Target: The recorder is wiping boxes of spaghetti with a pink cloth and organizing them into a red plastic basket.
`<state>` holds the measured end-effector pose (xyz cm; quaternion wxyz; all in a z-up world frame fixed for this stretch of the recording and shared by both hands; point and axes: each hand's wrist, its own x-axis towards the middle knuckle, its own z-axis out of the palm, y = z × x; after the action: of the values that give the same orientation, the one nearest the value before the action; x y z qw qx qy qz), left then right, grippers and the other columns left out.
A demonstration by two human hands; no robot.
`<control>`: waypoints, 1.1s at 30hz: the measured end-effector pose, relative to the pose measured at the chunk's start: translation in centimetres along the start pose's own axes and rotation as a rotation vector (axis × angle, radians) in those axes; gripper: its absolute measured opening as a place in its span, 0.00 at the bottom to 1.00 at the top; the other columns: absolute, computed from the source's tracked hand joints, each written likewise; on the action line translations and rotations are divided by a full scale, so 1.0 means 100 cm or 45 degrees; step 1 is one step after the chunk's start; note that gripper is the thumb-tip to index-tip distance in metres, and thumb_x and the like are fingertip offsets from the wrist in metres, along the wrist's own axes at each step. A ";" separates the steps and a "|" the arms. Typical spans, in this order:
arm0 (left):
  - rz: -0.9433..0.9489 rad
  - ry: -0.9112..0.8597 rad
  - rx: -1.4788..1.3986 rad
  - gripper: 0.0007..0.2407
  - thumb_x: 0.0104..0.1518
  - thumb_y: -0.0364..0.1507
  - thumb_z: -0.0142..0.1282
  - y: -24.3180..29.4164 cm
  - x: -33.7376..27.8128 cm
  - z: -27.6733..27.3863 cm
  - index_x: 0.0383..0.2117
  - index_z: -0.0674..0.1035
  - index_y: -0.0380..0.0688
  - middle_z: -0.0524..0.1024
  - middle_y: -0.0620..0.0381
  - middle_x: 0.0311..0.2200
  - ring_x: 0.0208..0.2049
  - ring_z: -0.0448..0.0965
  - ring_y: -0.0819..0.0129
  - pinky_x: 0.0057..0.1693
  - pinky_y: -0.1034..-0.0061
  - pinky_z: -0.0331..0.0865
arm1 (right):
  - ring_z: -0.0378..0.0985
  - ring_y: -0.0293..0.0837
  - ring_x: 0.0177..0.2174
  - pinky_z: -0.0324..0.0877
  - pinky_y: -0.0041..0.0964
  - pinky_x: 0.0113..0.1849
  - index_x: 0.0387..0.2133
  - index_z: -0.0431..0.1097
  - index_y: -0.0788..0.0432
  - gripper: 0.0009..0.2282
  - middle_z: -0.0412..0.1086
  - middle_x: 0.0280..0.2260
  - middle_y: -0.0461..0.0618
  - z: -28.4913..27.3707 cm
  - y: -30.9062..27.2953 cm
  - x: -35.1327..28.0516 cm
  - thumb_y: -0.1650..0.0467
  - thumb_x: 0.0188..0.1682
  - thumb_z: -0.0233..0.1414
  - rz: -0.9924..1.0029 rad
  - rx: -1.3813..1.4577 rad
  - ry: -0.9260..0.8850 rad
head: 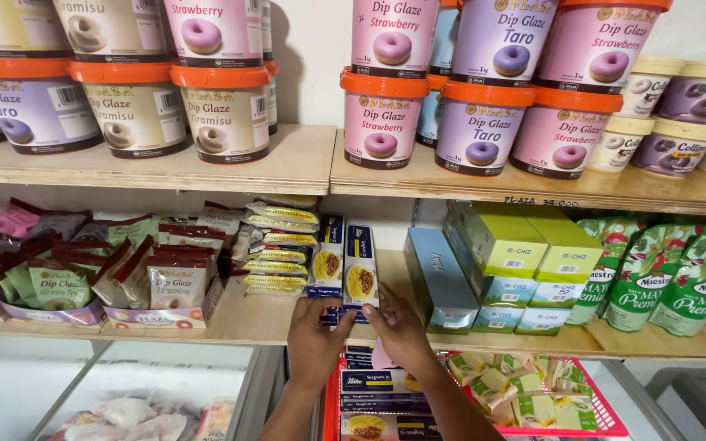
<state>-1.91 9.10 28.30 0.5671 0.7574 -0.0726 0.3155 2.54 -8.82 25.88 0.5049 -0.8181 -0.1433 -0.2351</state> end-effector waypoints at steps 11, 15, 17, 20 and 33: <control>0.398 0.201 0.172 0.28 0.45 0.31 0.71 -0.009 0.014 0.005 0.54 0.73 0.43 0.65 0.41 0.58 0.58 0.65 0.41 0.61 0.54 0.61 | 0.71 0.37 0.33 0.69 0.33 0.37 0.68 0.55 0.51 0.31 0.69 0.34 0.51 -0.007 -0.007 0.017 0.59 0.51 0.56 0.123 -0.047 -0.140; 0.310 0.189 0.227 0.24 0.46 0.32 0.71 -0.017 0.017 0.011 0.51 0.76 0.46 0.66 0.45 0.59 0.57 0.68 0.46 0.60 0.56 0.62 | 0.69 0.36 0.25 0.68 0.32 0.30 0.68 0.54 0.48 0.33 0.70 0.23 0.45 -0.010 -0.021 0.021 0.58 0.49 0.55 0.274 -0.027 -0.177; 0.288 0.193 0.241 0.23 0.46 0.32 0.71 -0.016 0.017 0.013 0.51 0.77 0.47 0.67 0.45 0.58 0.57 0.68 0.47 0.60 0.56 0.62 | 0.69 0.36 0.24 0.68 0.32 0.30 0.69 0.53 0.47 0.33 0.69 0.21 0.45 -0.011 -0.024 0.022 0.57 0.49 0.54 0.281 -0.036 -0.202; 0.302 0.239 0.273 0.23 0.46 0.33 0.70 -0.017 0.019 0.016 0.50 0.77 0.47 0.67 0.46 0.58 0.58 0.68 0.47 0.60 0.55 0.61 | 0.69 0.35 0.23 0.67 0.32 0.29 0.69 0.52 0.46 0.33 0.68 0.19 0.45 -0.012 -0.026 0.026 0.57 0.50 0.54 0.305 0.016 -0.250; 0.226 0.229 0.244 0.22 0.47 0.34 0.70 -0.022 0.020 0.020 0.50 0.77 0.50 0.66 0.45 0.59 0.58 0.67 0.47 0.61 0.55 0.60 | 0.66 0.34 0.23 0.64 0.31 0.27 0.70 0.50 0.40 0.34 0.66 0.19 0.45 -0.014 -0.045 0.024 0.58 0.49 0.54 0.455 0.069 -0.278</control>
<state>1.43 8.56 27.35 0.4664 0.7672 -0.0577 0.4364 2.09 -8.01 31.10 0.5417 -0.8373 -0.0561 -0.0478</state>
